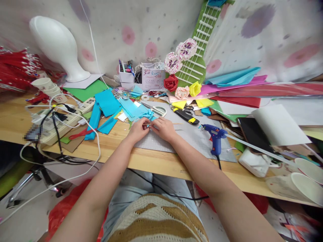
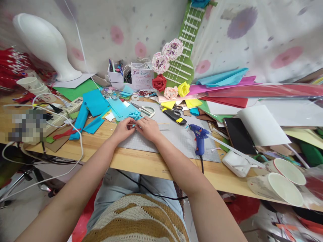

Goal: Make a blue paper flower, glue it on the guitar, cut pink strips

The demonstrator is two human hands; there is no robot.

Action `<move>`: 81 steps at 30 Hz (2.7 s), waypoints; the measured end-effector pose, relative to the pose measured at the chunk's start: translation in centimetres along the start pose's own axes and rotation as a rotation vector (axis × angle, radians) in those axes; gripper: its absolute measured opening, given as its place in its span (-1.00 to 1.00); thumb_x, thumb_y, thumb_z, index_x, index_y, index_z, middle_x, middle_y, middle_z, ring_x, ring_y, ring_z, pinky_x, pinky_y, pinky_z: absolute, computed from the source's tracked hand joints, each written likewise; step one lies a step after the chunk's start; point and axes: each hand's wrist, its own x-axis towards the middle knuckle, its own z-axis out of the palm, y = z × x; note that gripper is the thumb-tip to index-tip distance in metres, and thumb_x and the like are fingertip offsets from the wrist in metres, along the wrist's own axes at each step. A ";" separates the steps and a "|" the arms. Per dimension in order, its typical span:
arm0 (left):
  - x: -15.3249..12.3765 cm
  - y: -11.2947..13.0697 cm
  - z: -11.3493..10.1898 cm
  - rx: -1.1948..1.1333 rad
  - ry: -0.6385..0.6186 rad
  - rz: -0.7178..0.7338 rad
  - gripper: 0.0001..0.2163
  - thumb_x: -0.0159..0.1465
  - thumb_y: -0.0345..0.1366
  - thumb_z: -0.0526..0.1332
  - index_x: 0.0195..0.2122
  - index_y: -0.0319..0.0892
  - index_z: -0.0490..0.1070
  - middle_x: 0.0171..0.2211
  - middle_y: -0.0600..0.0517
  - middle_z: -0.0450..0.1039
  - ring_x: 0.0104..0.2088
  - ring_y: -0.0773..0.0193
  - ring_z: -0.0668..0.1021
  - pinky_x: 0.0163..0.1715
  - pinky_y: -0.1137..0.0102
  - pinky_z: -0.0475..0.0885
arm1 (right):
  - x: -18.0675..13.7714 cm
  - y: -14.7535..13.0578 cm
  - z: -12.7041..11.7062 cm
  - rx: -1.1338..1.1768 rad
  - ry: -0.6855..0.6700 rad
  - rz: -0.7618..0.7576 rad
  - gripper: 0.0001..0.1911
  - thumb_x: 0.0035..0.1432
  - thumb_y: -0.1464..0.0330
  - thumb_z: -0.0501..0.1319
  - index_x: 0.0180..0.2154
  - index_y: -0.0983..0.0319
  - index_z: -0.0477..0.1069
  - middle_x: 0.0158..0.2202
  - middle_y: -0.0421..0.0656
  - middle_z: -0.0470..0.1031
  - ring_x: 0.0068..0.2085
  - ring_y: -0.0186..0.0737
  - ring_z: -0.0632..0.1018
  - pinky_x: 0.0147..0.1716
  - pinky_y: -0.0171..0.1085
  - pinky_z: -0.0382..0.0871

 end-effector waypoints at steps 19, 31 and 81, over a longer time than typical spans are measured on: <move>-0.1 0.7 -0.4 0.022 0.109 0.029 -0.97 0.10 -0.35 0.17 -0.41 -0.15 0.36 -0.42 0.07 0.39 -0.40 0.33 0.43 -0.39 0.45 0.32 | -0.3 -0.1 0.2 0.124 0.083 0.124 -0.89 0.15 0.36 0.08 -0.27 0.19 0.33 -0.31 -0.15 0.49 -0.25 -0.23 0.45 -0.34 -0.33 0.19; 1.0 2.1 -0.7 -0.684 0.285 -0.177 -0.75 -0.03 -0.13 0.30 -0.46 -0.19 0.34 -0.60 0.15 0.30 -0.60 0.45 0.31 -0.57 0.50 0.24 | 0.9 -0.9 -0.8 0.135 0.189 0.257 -0.84 0.13 0.27 0.14 -0.29 0.18 0.41 -0.34 -0.18 0.49 -0.25 -0.25 0.47 -0.36 -0.34 0.21; -0.8 2.1 0.3 0.340 0.333 0.088 -0.68 -0.01 -0.47 0.18 -0.19 -0.11 0.29 -0.38 0.06 0.43 -0.32 0.21 0.49 -0.28 0.34 0.39 | 0.6 -0.7 -0.8 0.003 0.036 0.205 -0.81 0.13 0.35 0.07 -0.36 0.20 0.46 -0.35 -0.14 0.52 -0.26 -0.21 0.46 -0.35 -0.31 0.18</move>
